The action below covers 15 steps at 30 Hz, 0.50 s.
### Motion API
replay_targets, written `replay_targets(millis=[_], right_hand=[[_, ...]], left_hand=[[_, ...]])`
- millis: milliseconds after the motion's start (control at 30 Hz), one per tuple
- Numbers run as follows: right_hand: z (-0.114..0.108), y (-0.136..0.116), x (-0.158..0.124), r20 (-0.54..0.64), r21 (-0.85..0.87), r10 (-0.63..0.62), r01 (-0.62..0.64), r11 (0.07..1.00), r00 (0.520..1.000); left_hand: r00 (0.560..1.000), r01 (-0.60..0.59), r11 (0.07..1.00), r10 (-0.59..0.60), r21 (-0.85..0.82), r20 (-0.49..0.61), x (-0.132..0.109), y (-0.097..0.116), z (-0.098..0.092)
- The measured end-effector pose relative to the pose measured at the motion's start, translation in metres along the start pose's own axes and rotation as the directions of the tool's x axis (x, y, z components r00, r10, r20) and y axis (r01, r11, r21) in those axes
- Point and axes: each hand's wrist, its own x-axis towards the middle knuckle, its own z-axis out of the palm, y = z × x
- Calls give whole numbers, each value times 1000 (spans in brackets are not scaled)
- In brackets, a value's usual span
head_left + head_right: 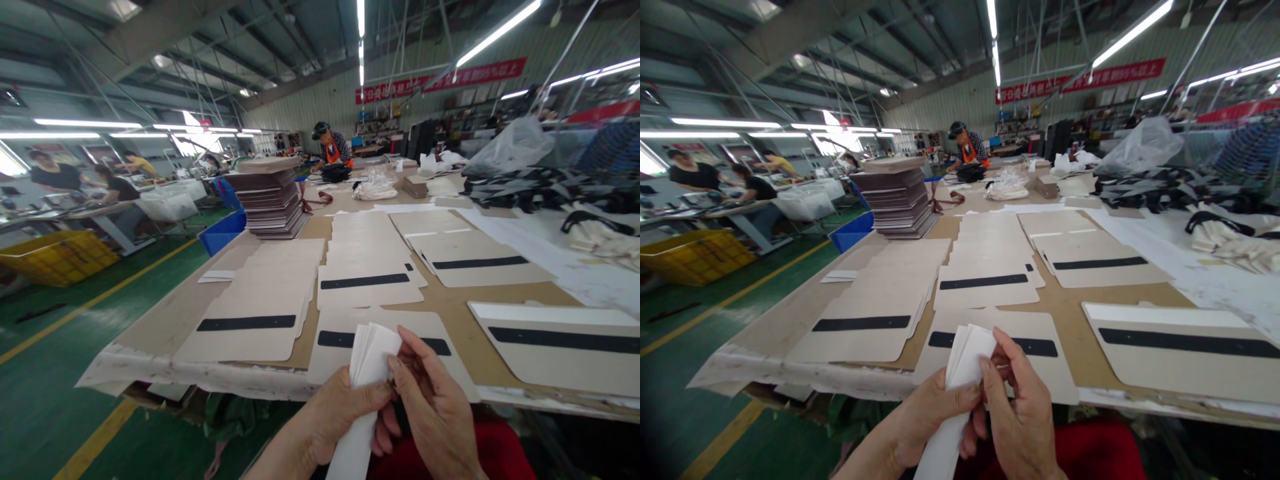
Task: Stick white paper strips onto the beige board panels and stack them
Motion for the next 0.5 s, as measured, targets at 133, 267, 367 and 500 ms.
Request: replay_targets(millis=[133,267,367,500], right_hand=[[0,0,-1,32,-164,-152,155,974,988],[0,3,-1,96,-318,-338,351,881,936],[3,4,0,108,-341,-398,410,846,911],[0,3,1,71,-292,-346,351,889,935]], left_hand=[[999,-7,1000,7,-7,-39,3,0,2],[997,16,1000,-18,-24,-78,4,3,2],[997,31,999,-33,-20,-69,2,6,3],[997,44,999,-44,-13,-60,5,4,2]])
